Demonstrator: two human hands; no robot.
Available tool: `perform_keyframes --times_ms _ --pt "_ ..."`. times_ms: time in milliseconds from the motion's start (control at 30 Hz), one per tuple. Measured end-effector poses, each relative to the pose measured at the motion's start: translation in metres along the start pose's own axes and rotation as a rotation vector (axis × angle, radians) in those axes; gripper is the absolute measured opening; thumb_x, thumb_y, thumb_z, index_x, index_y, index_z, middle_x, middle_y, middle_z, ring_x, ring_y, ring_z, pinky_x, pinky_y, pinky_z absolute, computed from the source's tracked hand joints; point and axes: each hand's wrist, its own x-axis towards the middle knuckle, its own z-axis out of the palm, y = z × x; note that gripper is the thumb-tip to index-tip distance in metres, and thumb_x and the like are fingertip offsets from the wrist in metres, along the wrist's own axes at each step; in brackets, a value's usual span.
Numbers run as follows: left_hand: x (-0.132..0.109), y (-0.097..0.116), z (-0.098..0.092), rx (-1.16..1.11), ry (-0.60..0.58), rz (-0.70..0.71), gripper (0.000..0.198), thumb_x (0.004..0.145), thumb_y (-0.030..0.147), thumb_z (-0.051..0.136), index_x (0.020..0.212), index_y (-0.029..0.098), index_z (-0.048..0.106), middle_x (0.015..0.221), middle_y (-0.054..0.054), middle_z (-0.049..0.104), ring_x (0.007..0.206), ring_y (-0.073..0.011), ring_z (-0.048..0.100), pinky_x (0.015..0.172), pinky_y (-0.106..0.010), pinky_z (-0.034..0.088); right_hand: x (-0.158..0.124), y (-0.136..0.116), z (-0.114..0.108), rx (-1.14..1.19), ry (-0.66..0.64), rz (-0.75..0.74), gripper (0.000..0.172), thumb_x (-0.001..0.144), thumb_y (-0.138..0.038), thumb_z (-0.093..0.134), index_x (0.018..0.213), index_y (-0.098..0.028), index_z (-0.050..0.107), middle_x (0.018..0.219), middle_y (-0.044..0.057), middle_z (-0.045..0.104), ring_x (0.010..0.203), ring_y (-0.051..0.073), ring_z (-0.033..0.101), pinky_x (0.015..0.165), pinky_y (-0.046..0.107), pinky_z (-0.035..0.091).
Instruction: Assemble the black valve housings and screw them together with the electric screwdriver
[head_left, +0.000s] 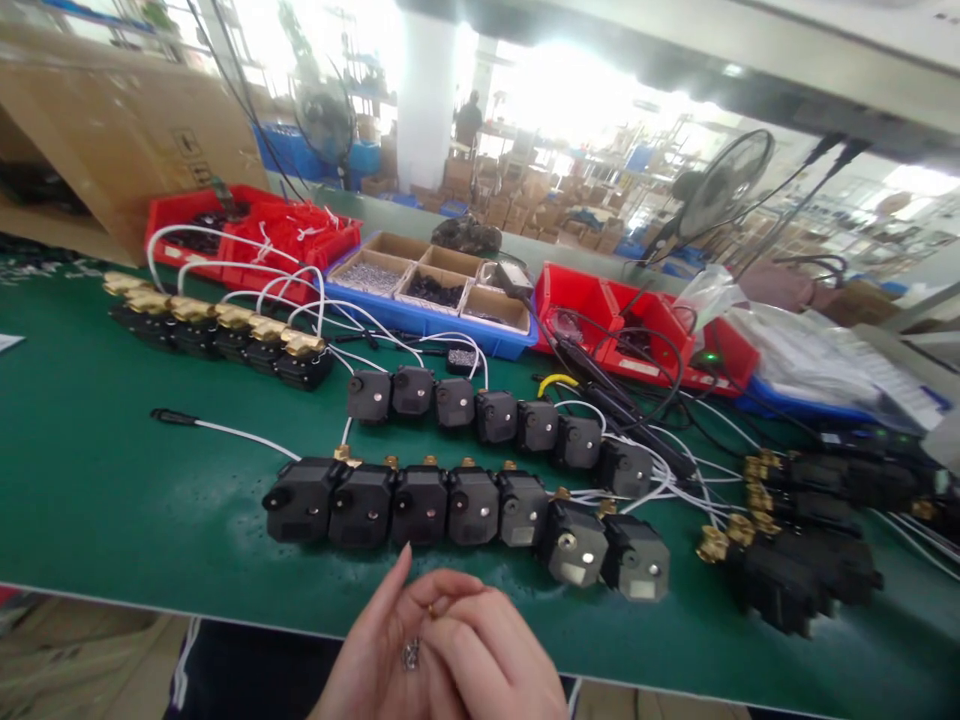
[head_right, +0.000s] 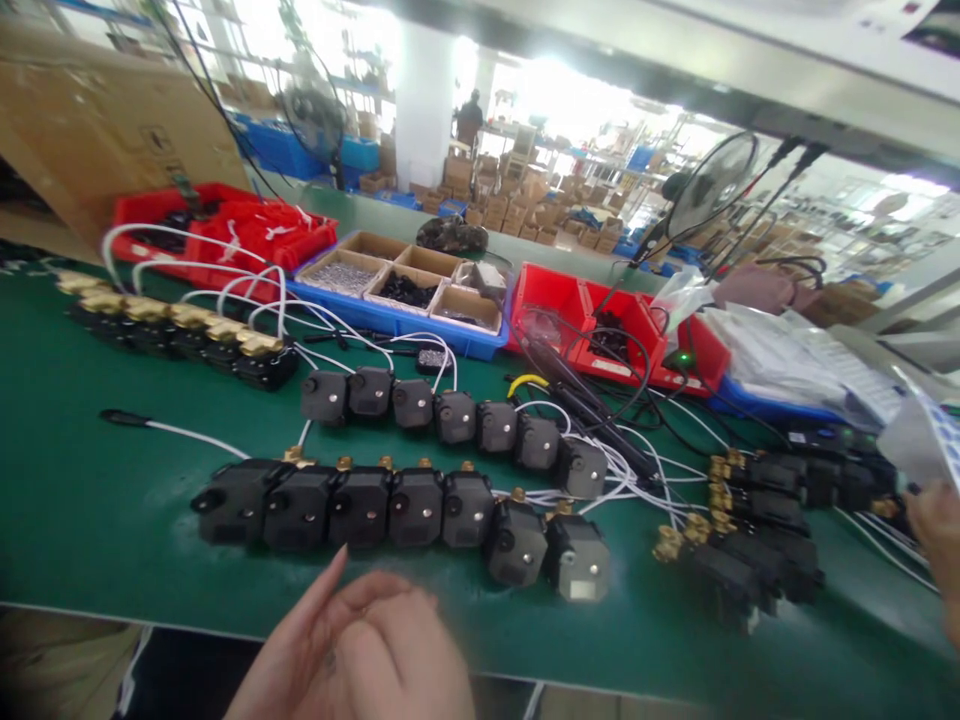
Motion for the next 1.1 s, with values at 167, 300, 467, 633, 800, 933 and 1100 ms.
perform_keyframes --times_ms 167,300,467,633,800,933,1100 --pt "0.002 -0.002 0.001 -0.053 0.013 0.037 0.032 0.092 0.034 0.062 0.09 0.005 0.076 0.101 -0.016 0.074 0.105 -0.0239 0.067 0.103 -0.029 0.045 0.033 0.015 -0.043 -0.196 0.195 0.02 0.015 0.092 -0.01 0.056 0.094 -0.019 0.067 0.085 0.004 0.068 0.076 0.013 0.067 0.07 0.021 0.054" --pt "0.002 -0.002 -0.004 -0.057 0.013 0.016 0.034 0.087 0.037 0.069 0.091 0.004 0.076 0.103 -0.017 0.074 0.109 -0.0267 0.066 0.102 -0.03 0.047 0.046 0.027 -0.054 -0.298 0.229 -0.008 0.012 0.093 -0.013 0.057 0.094 -0.018 0.068 0.086 0.003 0.07 0.08 0.013 0.069 0.075 0.02 0.054" --pt "0.001 -0.001 -0.005 -0.053 0.018 0.022 0.034 0.086 0.037 0.07 0.09 0.004 0.077 0.101 -0.016 0.074 0.109 -0.0268 0.067 0.102 -0.03 0.047 0.05 0.033 -0.053 -0.314 0.195 -0.035 0.012 0.095 -0.012 0.056 0.096 -0.017 0.067 0.088 0.002 0.071 0.082 0.01 0.068 0.082 0.018 0.051" --pt "0.0 -0.001 -0.004 -0.051 -0.004 0.024 0.036 0.091 0.038 0.063 0.093 0.004 0.076 0.104 -0.017 0.074 0.11 -0.0269 0.066 0.103 -0.031 0.046 0.055 0.036 -0.052 -0.303 0.161 -0.046 0.01 0.094 -0.012 0.057 0.092 -0.016 0.066 0.085 0.004 0.066 0.081 0.013 0.064 0.079 0.023 0.051" --pt "0.002 -0.001 -0.006 -0.056 -0.013 0.029 0.038 0.093 0.039 0.061 0.093 0.004 0.076 0.103 -0.017 0.074 0.11 -0.027 0.066 0.104 -0.032 0.045 0.059 0.038 -0.05 -0.285 0.148 -0.068 0.007 0.091 -0.01 0.06 0.09 -0.016 0.063 0.083 0.004 0.062 0.079 0.014 0.06 0.075 0.025 0.05" --pt "0.002 0.0 -0.006 -0.051 -0.006 0.02 0.038 0.091 0.039 0.063 0.092 0.004 0.077 0.102 -0.017 0.074 0.11 -0.027 0.066 0.103 -0.031 0.046 0.059 0.038 -0.049 -0.303 0.138 -0.08 0.005 0.092 -0.011 0.061 0.089 -0.015 0.062 0.081 0.004 0.061 0.078 0.014 0.058 0.074 0.025 0.048" --pt "0.001 -0.002 -0.006 -0.057 -0.007 0.027 0.037 0.09 0.039 0.065 0.093 0.004 0.077 0.101 -0.017 0.074 0.108 -0.0271 0.067 0.101 -0.031 0.047 0.058 0.043 -0.048 -0.365 0.101 -0.102 0.009 0.093 -0.012 0.059 0.085 -0.016 0.061 0.078 0.004 0.06 0.075 0.016 0.057 0.072 0.028 0.047"
